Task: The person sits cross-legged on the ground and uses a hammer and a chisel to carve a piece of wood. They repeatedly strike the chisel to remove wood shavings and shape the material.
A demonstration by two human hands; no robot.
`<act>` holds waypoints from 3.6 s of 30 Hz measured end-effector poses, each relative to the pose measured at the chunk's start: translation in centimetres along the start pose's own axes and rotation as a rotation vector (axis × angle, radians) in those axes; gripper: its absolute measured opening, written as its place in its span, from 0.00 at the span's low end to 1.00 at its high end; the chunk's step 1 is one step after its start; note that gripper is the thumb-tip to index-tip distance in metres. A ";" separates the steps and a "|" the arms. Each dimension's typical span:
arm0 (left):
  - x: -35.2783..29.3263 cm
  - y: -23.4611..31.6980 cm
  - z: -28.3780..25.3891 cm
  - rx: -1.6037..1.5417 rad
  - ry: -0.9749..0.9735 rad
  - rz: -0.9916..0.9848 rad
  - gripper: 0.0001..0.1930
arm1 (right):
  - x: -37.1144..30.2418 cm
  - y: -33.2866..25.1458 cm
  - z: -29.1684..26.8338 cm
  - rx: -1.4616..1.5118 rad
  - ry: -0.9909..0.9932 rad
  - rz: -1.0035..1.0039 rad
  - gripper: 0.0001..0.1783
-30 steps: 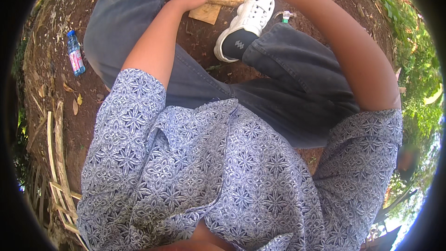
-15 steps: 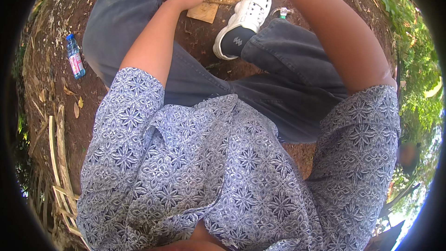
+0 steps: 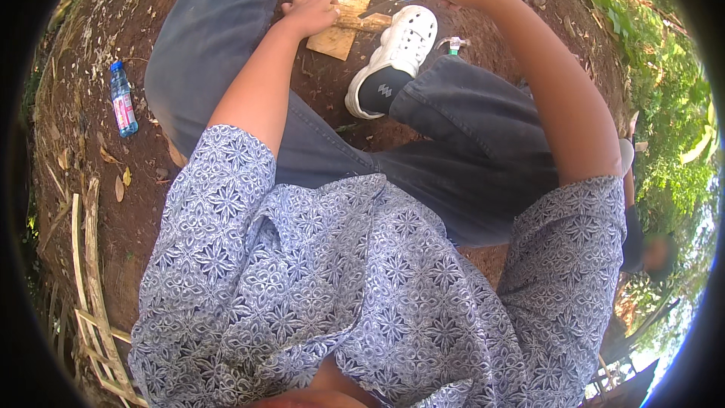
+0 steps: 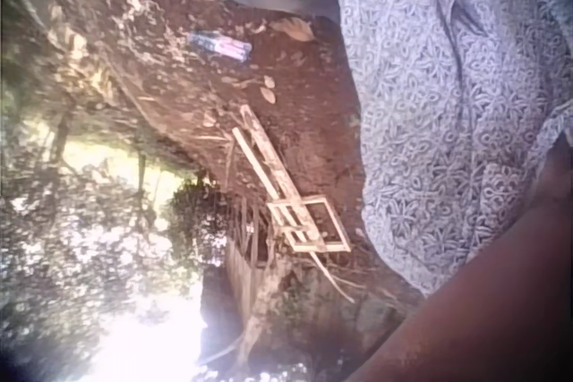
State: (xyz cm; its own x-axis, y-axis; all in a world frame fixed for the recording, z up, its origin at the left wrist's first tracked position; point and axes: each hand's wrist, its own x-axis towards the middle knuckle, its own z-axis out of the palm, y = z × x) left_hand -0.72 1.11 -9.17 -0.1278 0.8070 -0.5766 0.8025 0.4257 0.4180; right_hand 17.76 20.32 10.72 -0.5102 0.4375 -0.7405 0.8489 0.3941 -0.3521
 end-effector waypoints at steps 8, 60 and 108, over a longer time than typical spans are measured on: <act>0.3 0.0 0.4 0.008 0.043 0.007 0.20 | -0.1 -0.5 2.1 -0.245 0.216 -0.334 0.13; -0.6 1.1 -2.2 -0.047 -0.031 -0.007 0.23 | 0.3 0.2 -0.1 -0.129 0.123 -0.110 0.12; -0.5 1.3 -2.2 -0.075 -0.022 -0.050 0.24 | -1.9 -0.2 0.6 -0.317 0.173 -0.269 0.14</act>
State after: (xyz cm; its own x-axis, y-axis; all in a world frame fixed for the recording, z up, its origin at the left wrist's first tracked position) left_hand -0.91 2.19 -6.80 -0.1535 0.7752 -0.6128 0.7496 0.4954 0.4389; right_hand 18.67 18.93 11.82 -0.7454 0.4040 -0.5302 0.6125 0.7289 -0.3058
